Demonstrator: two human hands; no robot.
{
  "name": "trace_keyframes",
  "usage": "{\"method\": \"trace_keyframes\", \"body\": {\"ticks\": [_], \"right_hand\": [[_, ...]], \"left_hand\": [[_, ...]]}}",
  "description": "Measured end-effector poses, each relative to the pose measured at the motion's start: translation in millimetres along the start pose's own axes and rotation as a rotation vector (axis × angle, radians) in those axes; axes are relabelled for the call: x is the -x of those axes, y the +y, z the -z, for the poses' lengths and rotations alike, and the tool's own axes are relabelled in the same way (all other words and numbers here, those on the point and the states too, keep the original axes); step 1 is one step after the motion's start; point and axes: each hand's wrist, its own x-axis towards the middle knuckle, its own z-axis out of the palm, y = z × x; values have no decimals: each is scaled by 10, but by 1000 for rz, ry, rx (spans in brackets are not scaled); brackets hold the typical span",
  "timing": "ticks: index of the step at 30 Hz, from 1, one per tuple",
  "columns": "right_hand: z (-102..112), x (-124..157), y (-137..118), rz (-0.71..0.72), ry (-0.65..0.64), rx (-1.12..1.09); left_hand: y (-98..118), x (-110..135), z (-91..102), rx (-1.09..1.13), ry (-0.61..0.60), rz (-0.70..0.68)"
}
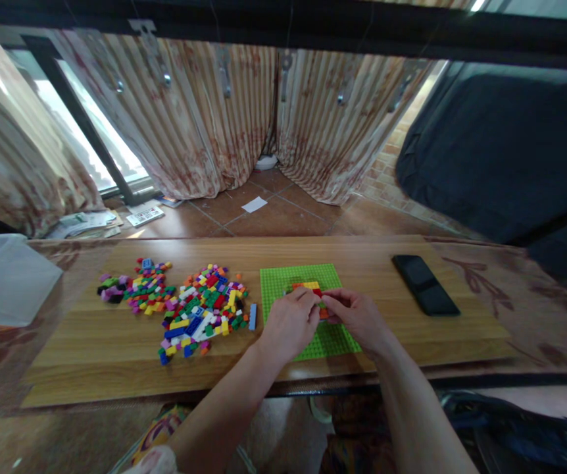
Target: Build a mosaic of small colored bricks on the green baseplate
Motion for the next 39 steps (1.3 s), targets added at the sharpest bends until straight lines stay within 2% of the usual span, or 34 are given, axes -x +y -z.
{"method": "trace_keyframes", "body": {"ticks": [12,25,39], "right_hand": [[-18,3,-2,13,30,-13],[-23,-10,-2,-11,19,15],[-25,-32,55,35,1,59]], "left_hand": [[-19,7,-19,-34,18,-54],[-8,-6,-6,-43,-18,-52],[5,5,-37,-115,40,-83]]}}
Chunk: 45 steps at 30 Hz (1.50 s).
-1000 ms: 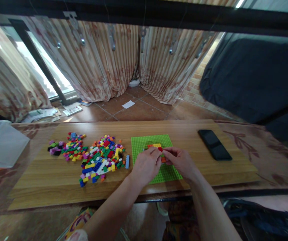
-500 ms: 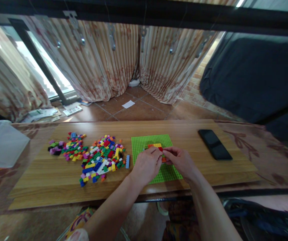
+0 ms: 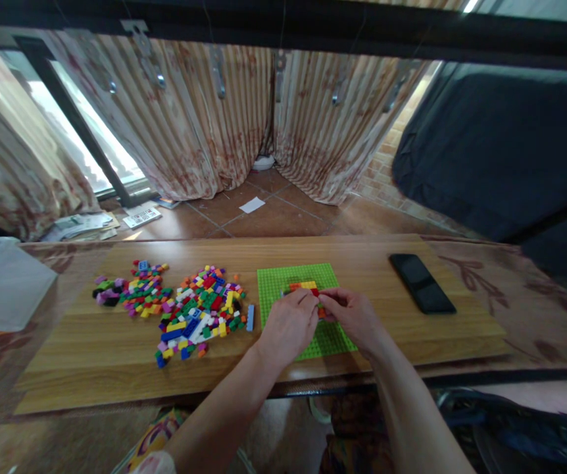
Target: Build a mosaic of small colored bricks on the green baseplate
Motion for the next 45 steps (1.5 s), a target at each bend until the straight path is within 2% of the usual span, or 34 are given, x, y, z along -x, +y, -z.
{"method": "trace_keyframes", "body": {"ticks": [6,16,23,33,45], "right_hand": [[-15,12,-1,-2,16,-20],[-16,-13,43,15,-10,-10],[-42,-28,86,64,-7,49],[-53,-41,77,18,21,84],[-78,-30,61,-6,72,66]], "left_hand": [[9,-7,-22,-33,1,-17],[-22,-4,-17,25,44,36],[-31,-12,-13,-2,16,27],[-45,-30,72,68,-84,48],[-70,-52,71,62,-96,38]]}}
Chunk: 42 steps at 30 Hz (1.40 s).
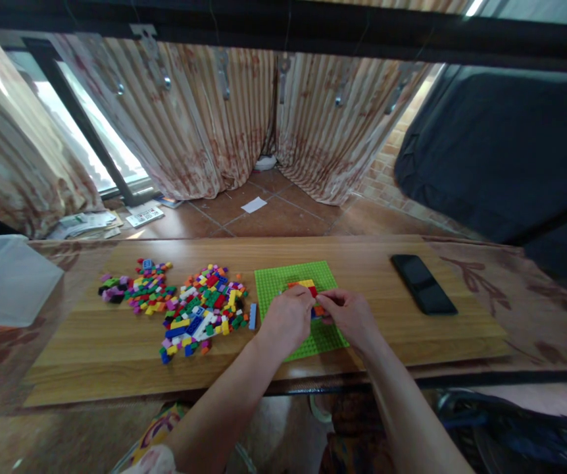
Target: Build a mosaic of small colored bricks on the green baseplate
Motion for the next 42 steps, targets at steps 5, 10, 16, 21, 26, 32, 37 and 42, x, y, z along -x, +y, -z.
{"method": "trace_keyframes", "body": {"ticks": [5,10,16,21,26,32,37,42], "right_hand": [[-21,13,-14,-29,2,-44],[-14,38,-22,-15,11,-5],[65,7,-48,84,184,41],[49,13,-144,343,181,177],[-4,33,-117,672,-146,451],[-8,-43,29,680,-260,615],[96,-100,68,685,-238,642],[264,-221,241,684,-125,697]], "left_hand": [[6,-3,-39,-5,4,19],[-39,40,-3,162,112,-14],[-212,45,308,261,336,55],[-385,37,455,210,428,152],[-445,70,425,136,373,220],[-515,121,546,99,315,245],[-739,207,785,76,321,318],[-1002,398,1114,198,226,342]]}}
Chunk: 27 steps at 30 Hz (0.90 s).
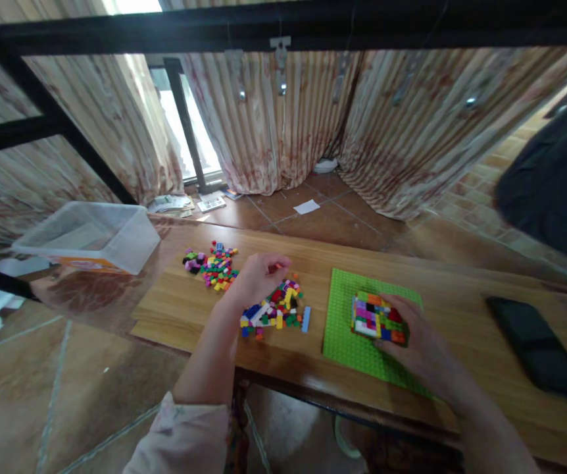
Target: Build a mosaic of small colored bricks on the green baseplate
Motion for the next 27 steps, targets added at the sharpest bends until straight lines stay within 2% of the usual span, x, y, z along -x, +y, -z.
{"method": "trace_keyframes", "body": {"ticks": [3,5,8,10,11,13,14,17,21,27], "right_hand": [[-2,19,83,46,26,40],[35,16,27,57,83,60],[122,-7,-217,10,222,51],[138,-26,-438,21,332,-29],[117,-33,-554,37,389,-87],[6,-43,-778,81,409,-145],[-79,-45,-884,132,383,-157],[-387,-37,-1160,270,185,-184],[-720,-1,-1401,361,29,-214],[-946,39,-1539,432,16,-175]], "left_hand": [[-54,79,235,80,-157,33],[-57,140,335,100,-238,62],[-57,198,378,63,-325,76],[-66,205,353,16,-369,61],[-73,199,333,-9,-374,51],[-92,177,295,-52,-345,30],[-101,162,280,-69,-319,20],[-119,122,253,-97,-249,7],[-112,92,238,-140,-161,1],[-100,73,219,-174,-104,34]]}}
